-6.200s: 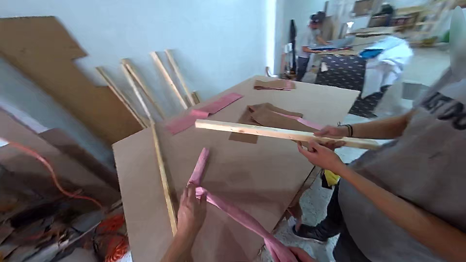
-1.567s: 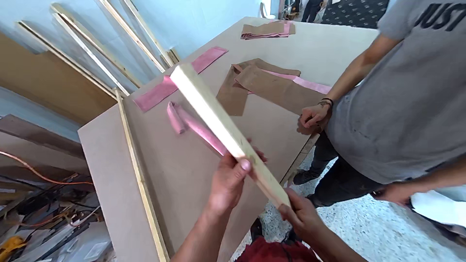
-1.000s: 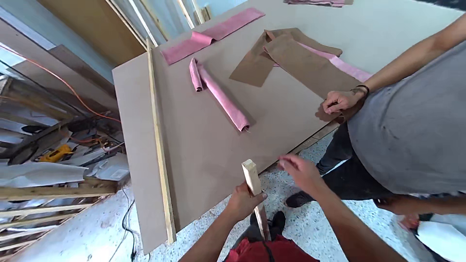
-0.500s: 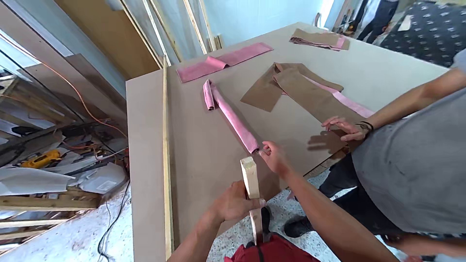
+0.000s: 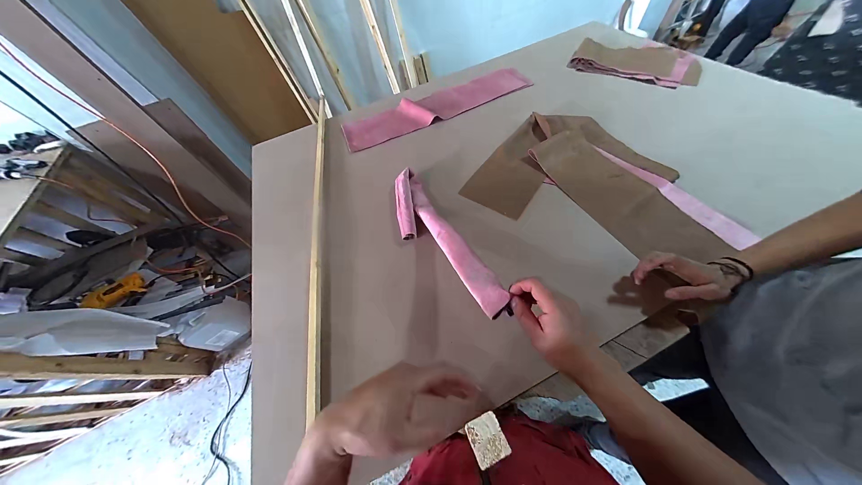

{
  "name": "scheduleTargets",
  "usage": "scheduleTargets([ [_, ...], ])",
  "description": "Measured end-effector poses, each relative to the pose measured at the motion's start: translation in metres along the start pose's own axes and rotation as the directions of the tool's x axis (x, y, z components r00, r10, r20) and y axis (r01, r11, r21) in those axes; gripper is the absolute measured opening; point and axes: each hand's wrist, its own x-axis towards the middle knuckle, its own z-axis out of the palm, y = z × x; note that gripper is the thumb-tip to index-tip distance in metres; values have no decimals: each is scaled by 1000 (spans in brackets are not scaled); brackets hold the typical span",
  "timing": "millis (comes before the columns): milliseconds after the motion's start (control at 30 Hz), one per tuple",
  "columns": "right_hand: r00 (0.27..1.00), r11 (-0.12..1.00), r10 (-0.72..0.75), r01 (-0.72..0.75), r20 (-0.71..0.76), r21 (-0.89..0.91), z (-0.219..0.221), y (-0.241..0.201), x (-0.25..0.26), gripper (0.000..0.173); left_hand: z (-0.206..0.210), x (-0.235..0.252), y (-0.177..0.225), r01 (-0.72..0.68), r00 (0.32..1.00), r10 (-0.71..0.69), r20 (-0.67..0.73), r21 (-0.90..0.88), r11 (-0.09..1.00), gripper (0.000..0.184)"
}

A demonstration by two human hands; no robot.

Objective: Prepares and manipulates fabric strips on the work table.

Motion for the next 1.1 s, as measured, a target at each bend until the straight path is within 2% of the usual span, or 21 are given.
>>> scheduleTargets([
  [33, 1000, 999, -25, 25, 14, 23, -3, -13, 4, 17, -12, 1, 4, 21, 989, -13, -149, 54, 998, 36],
  [100, 995, 995, -93, 92, 29, 29, -3, -37, 11, 14, -19, 18, 11, 172, 899, -103, -426, 127, 977, 30],
  [133, 990, 990, -138, 138, 20, 24, -2, -45, 16, 13, -18, 29, 16, 228, 854, -141, -502, 118, 966, 35],
  [200, 976, 976, -219, 219, 12, 10, -1, -55, 25, 13, -9, 48, 21, 242, 781, -138, -609, 93, 966, 38],
  [300, 963, 963, -268, 267, 27, 43, -4, -56, 24, 11, 10, 57, 16, 176, 692, -34, -721, 123, 977, 19],
  [367, 953, 952, -300, 296, 47, 73, -9, -55, 20, 10, 16, 57, 15, 132, 672, -41, -740, 65, 989, 7],
  [433, 939, 936, -340, 332, 54, 116, -9, -58, 11, 10, 24, 54, 18, 114, 645, -107, -757, -43, 993, 5],
  [500, 938, 930, -343, 334, 39, 153, -6, -61, -1, 11, 31, 47, 21, 155, 673, -179, -717, -100, 983, 14],
  [567, 946, 933, -322, 312, 29, 178, -3, -66, -12, 11, 39, 35, 24, 201, 724, -179, -666, -45, 979, 29],
  [633, 948, 927, -317, 302, 33, 223, -2, -70, -22, 11, 47, 20, 23, 179, 728, -77, -681, 80, 981, 28],
  [733, 946, 910, -321, 293, 52, 293, -5, -78, -38, 12, 56, 0, 26, 75, 713, 72, -697, 178, 981, 17],
  [833, 935, 886, -353, 322, 37, 334, -6, -80, -44, 13, 64, -8, 27, 24, 650, 239, -721, 334, 942, 15],
  [900, 918, 872, -395, 367, 22, 325, -9, -80, -46, 12, 66, -10, 27, 8, 592, 383, -709, 480, 877, 13],
  [967, 894, 853, -447, 421, 16, 308, -12, -78, -48, 11, 68, -13, 24, -29, 563, 513, -648, 605, 796, 13],
  [1033, 870, 832, -493, 467, 15, 300, -13, -75, -49, 9, 68, -17, 22, -26, 564, 607, -560, 723, 690, 14],
  [1100, 841, 808, -541, 514, 19, 288, -15, -71, -50, 6, 63, -21, 24, -11, 609, 644, -463, 807, 591, 17],
])
